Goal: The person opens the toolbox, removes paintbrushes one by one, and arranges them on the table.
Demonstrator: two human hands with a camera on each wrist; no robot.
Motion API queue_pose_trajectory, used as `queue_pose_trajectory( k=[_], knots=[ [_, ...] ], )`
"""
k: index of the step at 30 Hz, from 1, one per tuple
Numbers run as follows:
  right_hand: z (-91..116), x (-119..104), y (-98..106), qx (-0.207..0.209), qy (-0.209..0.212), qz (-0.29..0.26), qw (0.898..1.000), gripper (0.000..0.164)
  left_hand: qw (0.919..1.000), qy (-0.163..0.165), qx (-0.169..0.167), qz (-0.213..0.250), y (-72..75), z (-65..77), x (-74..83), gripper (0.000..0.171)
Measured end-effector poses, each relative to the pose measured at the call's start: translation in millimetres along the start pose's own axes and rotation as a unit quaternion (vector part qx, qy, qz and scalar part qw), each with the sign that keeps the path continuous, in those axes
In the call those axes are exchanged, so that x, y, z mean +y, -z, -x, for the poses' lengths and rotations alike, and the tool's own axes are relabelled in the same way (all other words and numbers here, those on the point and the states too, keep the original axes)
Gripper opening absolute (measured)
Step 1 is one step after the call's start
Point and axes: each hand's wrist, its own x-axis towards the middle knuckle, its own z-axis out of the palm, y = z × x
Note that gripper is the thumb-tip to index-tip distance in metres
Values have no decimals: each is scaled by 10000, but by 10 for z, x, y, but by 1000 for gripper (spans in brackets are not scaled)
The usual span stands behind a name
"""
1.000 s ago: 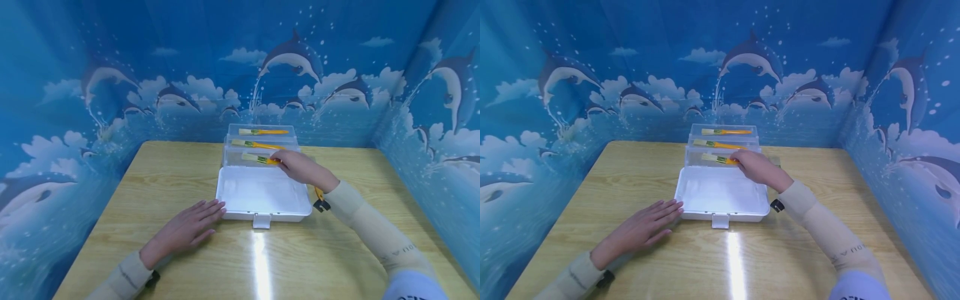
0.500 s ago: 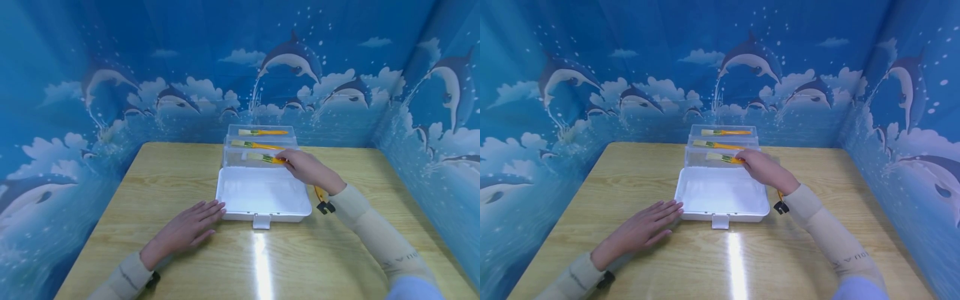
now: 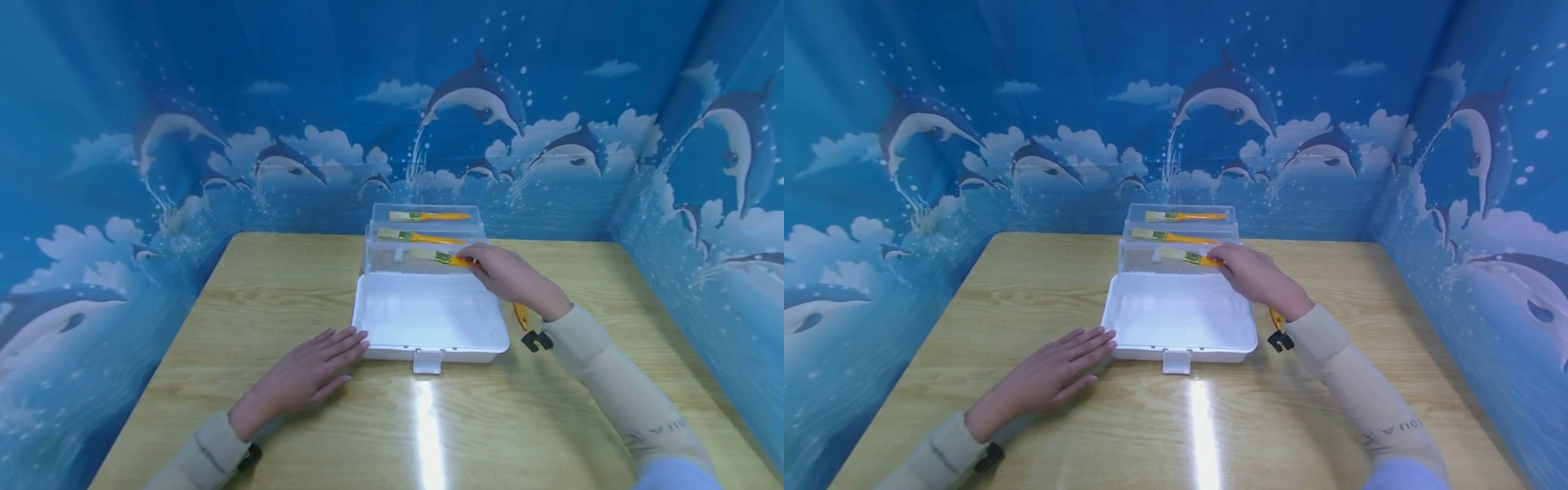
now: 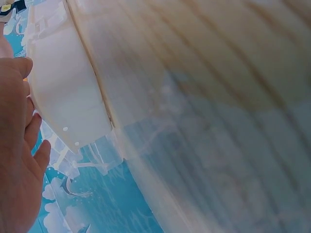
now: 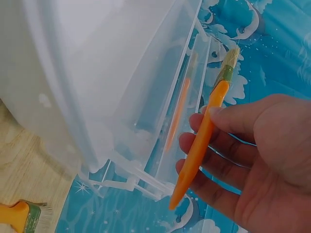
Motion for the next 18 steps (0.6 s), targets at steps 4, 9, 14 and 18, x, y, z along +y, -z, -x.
queue_pose_trajectory(
  k=[4, 9, 14, 18],
  knots=[
    [30, 35, -1, 30, -10, -50, 10000, 34, 10000, 25, -40, 26, 11, -1, 7, 58],
    [69, 74, 2, 96, -108, -114, 9998, 33, 10000, -7, 34, -9, 0, 0, 9, 58],
    [117, 115, 16, 165, -178, -187, 9995, 34, 10000, 13, 25, -21, -9, 6, 9, 58],
    [166, 162, 28, 231, -184, -243, 9993, 34, 10000, 24, -2, -54, -5, 6, 7, 59]
  ],
)
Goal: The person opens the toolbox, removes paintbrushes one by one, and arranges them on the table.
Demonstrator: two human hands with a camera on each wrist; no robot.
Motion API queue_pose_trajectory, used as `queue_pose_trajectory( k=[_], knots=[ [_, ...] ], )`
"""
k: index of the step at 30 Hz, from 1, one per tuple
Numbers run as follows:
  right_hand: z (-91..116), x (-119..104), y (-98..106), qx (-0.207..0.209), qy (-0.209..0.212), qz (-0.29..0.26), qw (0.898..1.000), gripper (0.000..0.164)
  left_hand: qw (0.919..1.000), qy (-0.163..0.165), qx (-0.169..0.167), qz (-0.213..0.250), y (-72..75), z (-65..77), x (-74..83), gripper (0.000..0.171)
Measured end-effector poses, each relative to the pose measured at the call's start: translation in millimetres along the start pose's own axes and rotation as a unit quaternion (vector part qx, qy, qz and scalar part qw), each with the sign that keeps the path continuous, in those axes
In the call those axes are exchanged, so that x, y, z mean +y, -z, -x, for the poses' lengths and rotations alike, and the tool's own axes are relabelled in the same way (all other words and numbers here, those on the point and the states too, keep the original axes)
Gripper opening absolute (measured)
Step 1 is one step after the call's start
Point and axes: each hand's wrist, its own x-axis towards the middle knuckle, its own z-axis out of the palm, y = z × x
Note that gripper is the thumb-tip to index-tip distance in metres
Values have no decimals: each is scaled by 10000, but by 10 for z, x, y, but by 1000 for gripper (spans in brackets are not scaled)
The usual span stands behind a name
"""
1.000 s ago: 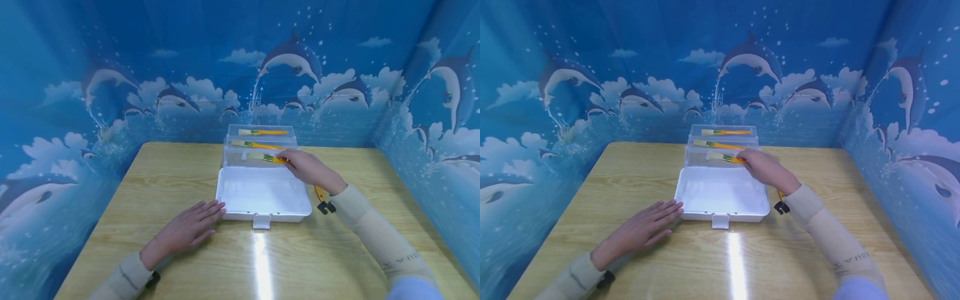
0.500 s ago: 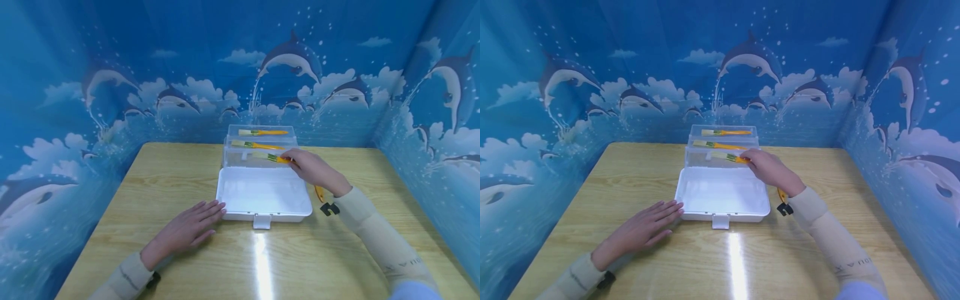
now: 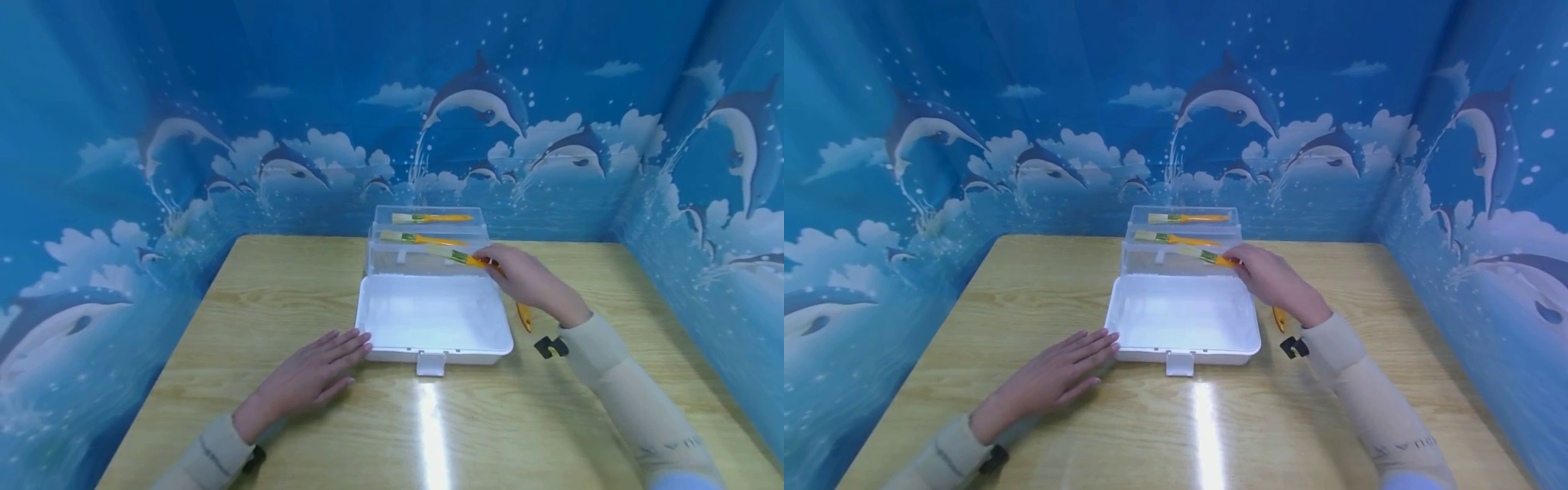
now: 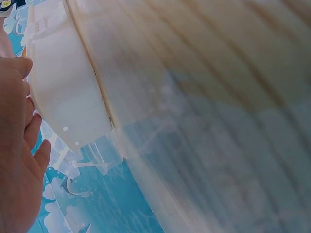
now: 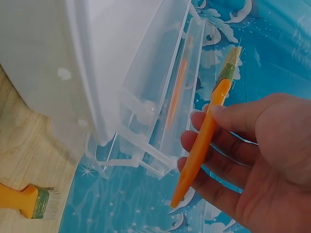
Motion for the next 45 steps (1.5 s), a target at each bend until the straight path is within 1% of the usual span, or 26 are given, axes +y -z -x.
queue_pose_trajectory(
  k=[7, 14, 22, 27, 34, 40, 45],
  knots=[
    [59, 63, 17, 74, -48, -44, 10000, 35, 10000, -7, 10, 21, -16, -1, 2, 59],
    [88, 103, 22, 86, -149, -88, 9998, 37, 9997, 111, -159, 151, -18, 22, 22, 58],
    [152, 206, 69, 201, -303, -144, 9992, 36, 9999, 104, -66, 108, -6, 6, 24, 59],
    [200, 245, 127, 216, -448, -133, 9987, 36, 9997, 149, -124, 157, 20, 0, 24, 59],
    [251, 308, 165, 289, -508, -61, 9983, 35, 9998, 101, -107, 120, 19, 1, 13, 59],
    [304, 370, 156, 451, -567, -148, 9973, 34, 9999, 37, -61, 87, 23, -5, 2, 59],
    [333, 392, 151, 425, -663, -230, 9966, 33, 9999, 30, -100, 58, 17, -6, -9, 59]
  ],
)
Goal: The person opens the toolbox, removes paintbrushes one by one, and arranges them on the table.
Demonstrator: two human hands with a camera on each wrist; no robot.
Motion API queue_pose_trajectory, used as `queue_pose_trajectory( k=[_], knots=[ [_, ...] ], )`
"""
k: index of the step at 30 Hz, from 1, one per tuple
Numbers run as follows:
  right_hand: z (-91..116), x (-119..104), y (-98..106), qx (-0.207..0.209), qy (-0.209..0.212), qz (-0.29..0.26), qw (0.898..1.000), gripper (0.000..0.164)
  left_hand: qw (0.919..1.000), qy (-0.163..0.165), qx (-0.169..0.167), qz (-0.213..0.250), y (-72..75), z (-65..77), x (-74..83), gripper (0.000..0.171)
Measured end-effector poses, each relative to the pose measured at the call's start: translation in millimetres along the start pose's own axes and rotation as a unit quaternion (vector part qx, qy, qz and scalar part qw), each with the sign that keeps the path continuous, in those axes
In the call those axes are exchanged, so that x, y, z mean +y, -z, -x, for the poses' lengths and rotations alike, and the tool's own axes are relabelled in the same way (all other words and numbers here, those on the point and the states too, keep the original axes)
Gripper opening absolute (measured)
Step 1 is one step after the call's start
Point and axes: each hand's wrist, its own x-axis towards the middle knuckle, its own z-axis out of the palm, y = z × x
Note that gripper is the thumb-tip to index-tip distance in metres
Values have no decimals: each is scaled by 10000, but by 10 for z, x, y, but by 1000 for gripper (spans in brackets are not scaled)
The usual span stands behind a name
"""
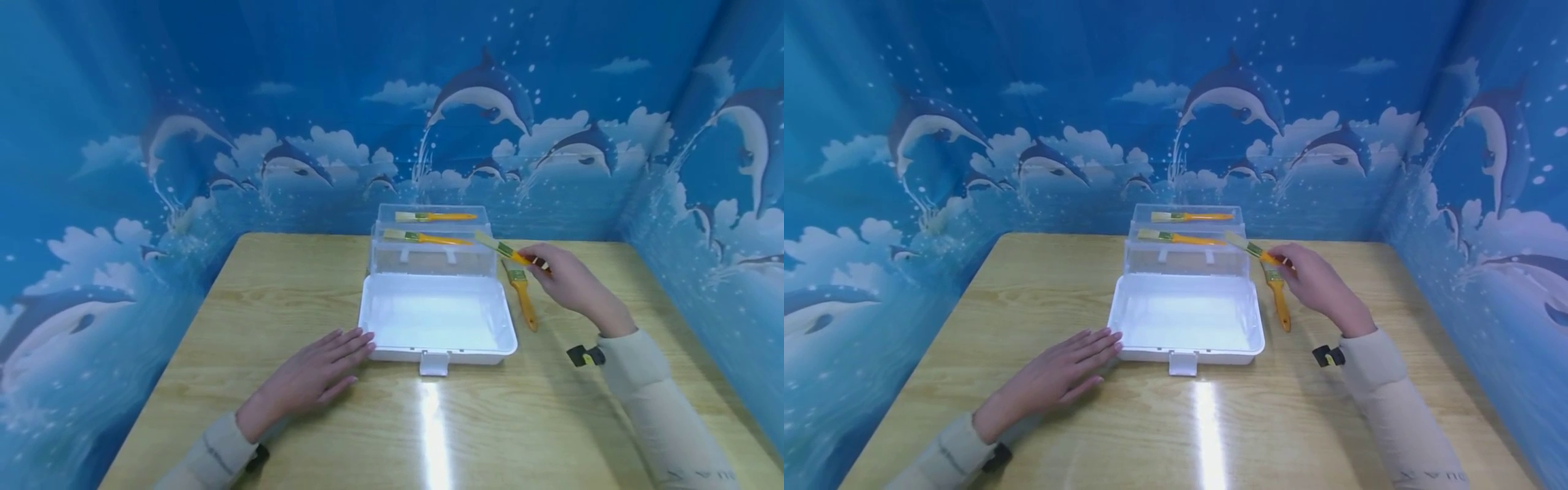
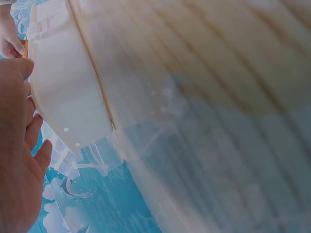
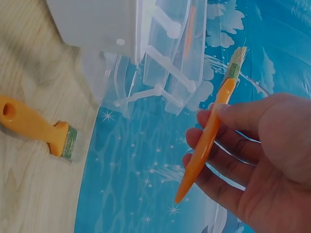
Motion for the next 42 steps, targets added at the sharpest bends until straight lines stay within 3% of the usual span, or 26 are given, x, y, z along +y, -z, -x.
queue_pose_trajectory(
  k=[17, 25, 33, 42],
  knots=[
    [127, 191, -76, 44, 36, 38, 10000, 32, 10000, -26, -17, 59, -1, 9, -2, 58],
    [162, 305, -115, 234, -87, -53, 9997, 34, 10000, -36, 23, 71, -11, 3, -8, 57],
    [231, 405, -129, 683, -16, 13, 9977, 32, 9997, -146, 197, 3, -18, 6, -1, 58],
    [245, 497, -163, 802, -176, -59, 9966, 33, 9992, -208, 331, -4, -24, 7, -13, 58]
  ],
)
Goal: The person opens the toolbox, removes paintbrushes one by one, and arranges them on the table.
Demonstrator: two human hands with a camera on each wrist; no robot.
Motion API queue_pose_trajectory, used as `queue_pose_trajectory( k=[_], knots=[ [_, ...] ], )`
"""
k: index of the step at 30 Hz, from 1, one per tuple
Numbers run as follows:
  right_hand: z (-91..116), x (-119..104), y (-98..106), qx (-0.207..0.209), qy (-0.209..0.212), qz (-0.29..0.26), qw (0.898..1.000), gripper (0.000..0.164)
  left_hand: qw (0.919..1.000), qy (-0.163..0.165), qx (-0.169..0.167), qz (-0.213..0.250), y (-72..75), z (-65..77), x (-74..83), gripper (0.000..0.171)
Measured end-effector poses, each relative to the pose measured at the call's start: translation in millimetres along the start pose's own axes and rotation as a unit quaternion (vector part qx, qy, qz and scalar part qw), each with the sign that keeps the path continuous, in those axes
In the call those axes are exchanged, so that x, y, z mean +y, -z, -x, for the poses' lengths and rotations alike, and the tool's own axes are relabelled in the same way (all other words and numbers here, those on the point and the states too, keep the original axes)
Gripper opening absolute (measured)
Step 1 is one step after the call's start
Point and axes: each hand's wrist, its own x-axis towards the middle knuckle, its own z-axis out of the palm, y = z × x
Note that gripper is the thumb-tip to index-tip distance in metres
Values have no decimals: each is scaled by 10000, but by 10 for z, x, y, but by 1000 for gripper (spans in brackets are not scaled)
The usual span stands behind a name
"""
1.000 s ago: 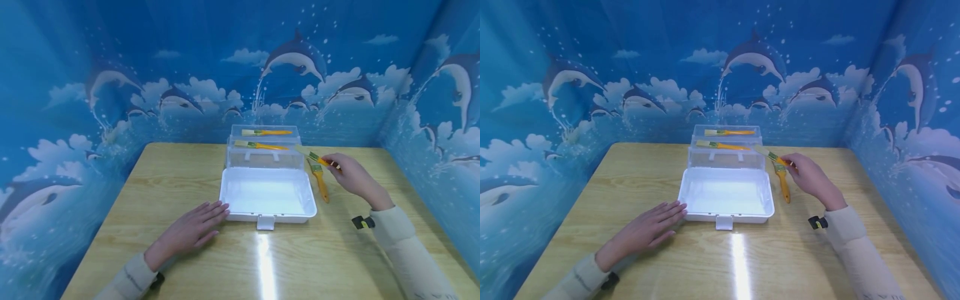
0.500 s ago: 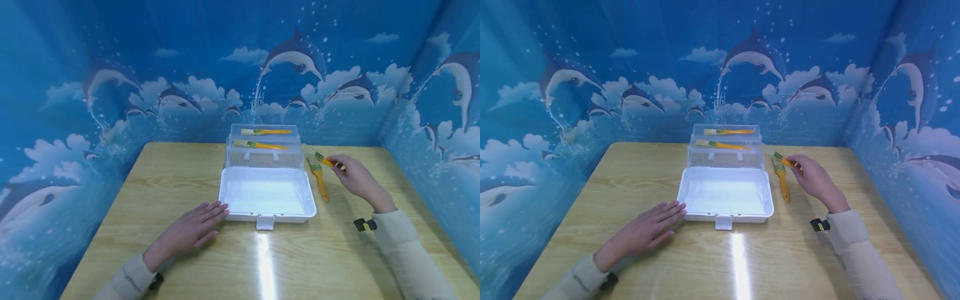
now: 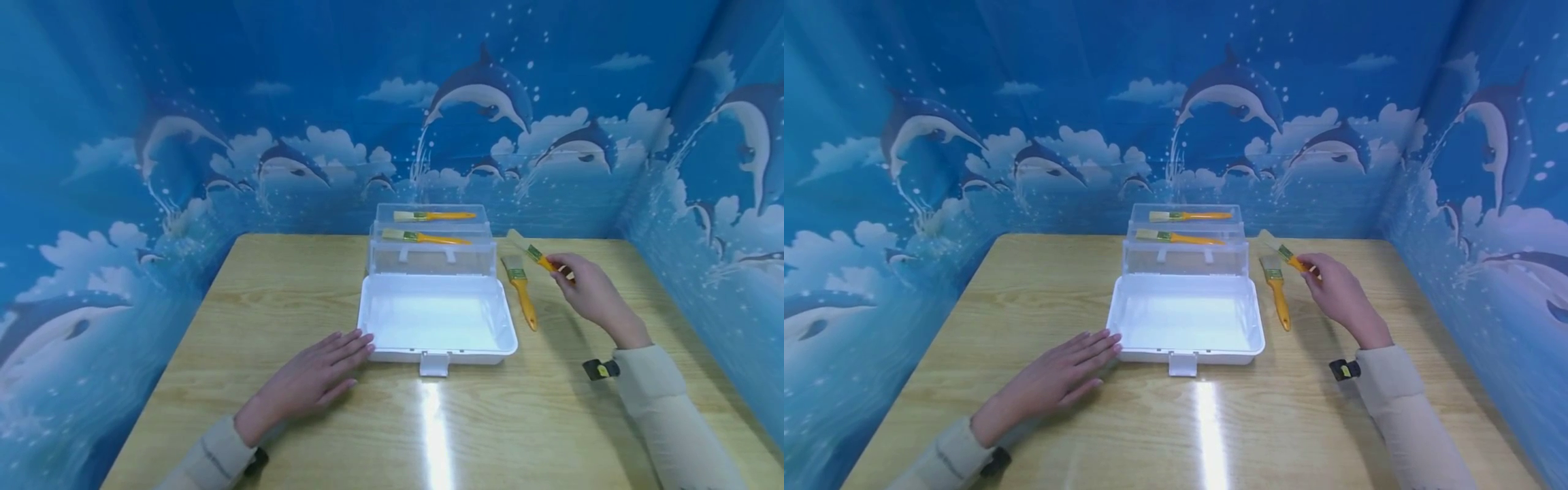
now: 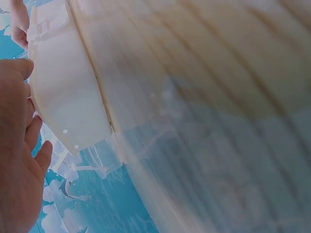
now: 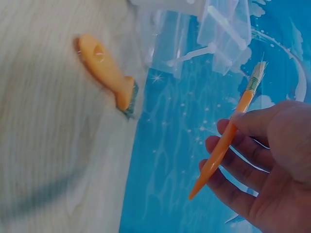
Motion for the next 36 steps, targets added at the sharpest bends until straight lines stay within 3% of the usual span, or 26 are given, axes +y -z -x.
queue_pose_trajectory(
  k=[24, 36],
  knots=[
    [-32, 367, -197, -47, -508, -49, 9987, 38, 9999, 1, 137, 77, -10, 0, 5, 59],
    [-33, 404, -258, -60, -760, -217, 9969, 40, 9999, 79, -110, 99, 15, -8, 9, 59]
  ],
)
